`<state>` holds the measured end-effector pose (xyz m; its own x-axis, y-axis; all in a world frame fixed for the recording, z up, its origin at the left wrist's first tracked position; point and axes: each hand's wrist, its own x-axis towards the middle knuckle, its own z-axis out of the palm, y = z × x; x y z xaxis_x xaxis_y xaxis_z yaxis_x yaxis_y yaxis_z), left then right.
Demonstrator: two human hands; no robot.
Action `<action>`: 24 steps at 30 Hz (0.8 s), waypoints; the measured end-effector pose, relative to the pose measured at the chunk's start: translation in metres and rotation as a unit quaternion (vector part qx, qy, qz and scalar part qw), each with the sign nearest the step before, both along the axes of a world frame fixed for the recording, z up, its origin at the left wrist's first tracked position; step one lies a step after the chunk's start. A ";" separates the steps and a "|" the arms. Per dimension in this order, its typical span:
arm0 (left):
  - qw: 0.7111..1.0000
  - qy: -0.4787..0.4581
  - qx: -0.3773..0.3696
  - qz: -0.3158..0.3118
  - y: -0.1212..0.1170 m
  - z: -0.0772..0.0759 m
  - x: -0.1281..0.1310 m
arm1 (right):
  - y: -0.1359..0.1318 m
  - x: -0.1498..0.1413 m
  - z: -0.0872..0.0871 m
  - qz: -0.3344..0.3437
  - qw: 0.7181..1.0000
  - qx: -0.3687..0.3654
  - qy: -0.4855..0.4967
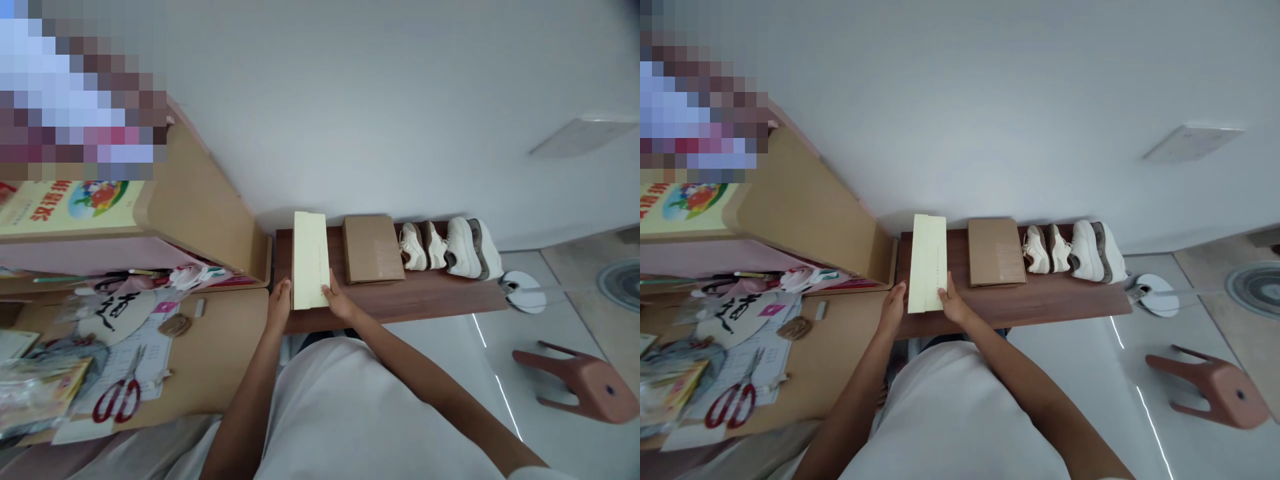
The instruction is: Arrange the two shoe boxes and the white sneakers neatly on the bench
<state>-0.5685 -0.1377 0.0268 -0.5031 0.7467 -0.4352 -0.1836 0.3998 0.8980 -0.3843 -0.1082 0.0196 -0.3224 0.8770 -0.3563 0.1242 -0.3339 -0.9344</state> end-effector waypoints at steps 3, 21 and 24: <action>0.999 -0.007 -0.035 0.020 0.008 -0.023 -0.002 | 0.000 0.019 0.003 -0.016 1.000 0.012 -0.019; 0.956 -0.280 -0.075 -0.029 0.017 -0.040 -0.005 | 0.007 0.043 0.016 -0.046 0.988 0.094 -0.114; 0.974 -0.222 -0.041 0.019 0.018 -0.031 -0.015 | 0.012 0.037 0.019 -0.046 0.994 0.053 -0.090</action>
<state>-0.5839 -0.1201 -0.0041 -0.2778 0.6843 -0.6742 -0.5630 0.4526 0.6915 -0.3475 -0.0963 0.0390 -0.1794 0.9352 -0.3054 0.2659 -0.2528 -0.9302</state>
